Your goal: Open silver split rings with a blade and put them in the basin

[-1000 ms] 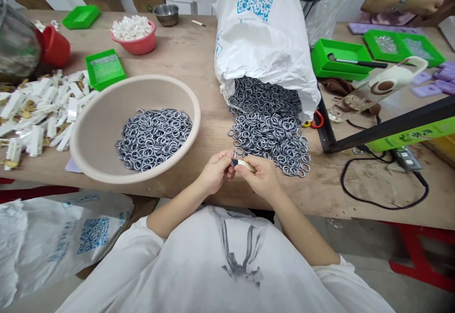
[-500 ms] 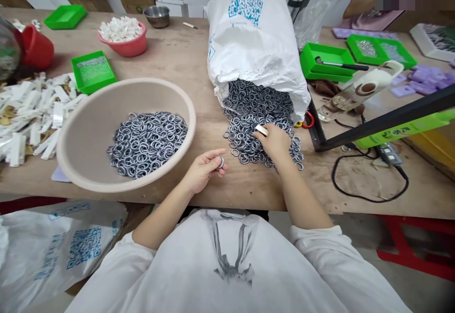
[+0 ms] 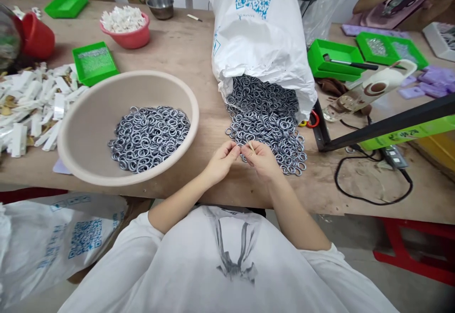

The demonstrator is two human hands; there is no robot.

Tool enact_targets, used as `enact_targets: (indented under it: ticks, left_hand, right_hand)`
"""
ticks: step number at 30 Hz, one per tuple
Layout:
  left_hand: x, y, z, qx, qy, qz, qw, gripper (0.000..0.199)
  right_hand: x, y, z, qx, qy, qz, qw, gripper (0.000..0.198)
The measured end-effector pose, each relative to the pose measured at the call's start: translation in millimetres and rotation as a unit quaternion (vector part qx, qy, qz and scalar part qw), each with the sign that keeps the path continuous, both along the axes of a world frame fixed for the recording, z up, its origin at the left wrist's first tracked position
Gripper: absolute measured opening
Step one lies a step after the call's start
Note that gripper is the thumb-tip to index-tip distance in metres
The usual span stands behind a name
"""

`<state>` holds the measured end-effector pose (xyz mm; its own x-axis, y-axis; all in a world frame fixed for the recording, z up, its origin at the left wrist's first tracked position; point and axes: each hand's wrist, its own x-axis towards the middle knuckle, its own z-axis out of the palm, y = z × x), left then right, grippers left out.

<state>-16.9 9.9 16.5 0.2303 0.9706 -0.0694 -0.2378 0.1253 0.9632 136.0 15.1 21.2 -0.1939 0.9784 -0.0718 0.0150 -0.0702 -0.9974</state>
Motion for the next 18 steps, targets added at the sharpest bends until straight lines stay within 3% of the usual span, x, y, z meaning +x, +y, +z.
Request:
enact_targets:
  ticks: [2, 7, 12, 15, 18]
  left_hand:
    - [2, -3, 0.4, 0.012, 0.006, 0.0, 1.0, 0.04]
    - [6, -12, 9.4, -0.06, -0.075, -0.029, 0.995, 0.048]
    - [9, -14, 16.1, -0.074, -0.109, -0.042, 0.99, 0.051]
    - [5, -14, 14.7, -0.082, -0.112, -0.048, 0.989, 0.049]
    - [2, -14, 12.7, -0.098, -0.129, -0.055, 0.985, 0.049]
  right_hand:
    - [-6, -8, 3, 0.012, 0.006, -0.021, 1.0, 0.053]
    - [-10, -15, 4, 0.049, 0.038, -0.049, 0.997, 0.051]
    - [-12, -14, 2, 0.039, 0.074, -0.059, 0.995, 0.05]
    - [-7, -19, 3, 0.069, 0.01, -0.089, 0.994, 0.047]
    - [0, -30, 8, 0.13, -0.118, -0.071, 0.982, 0.043]
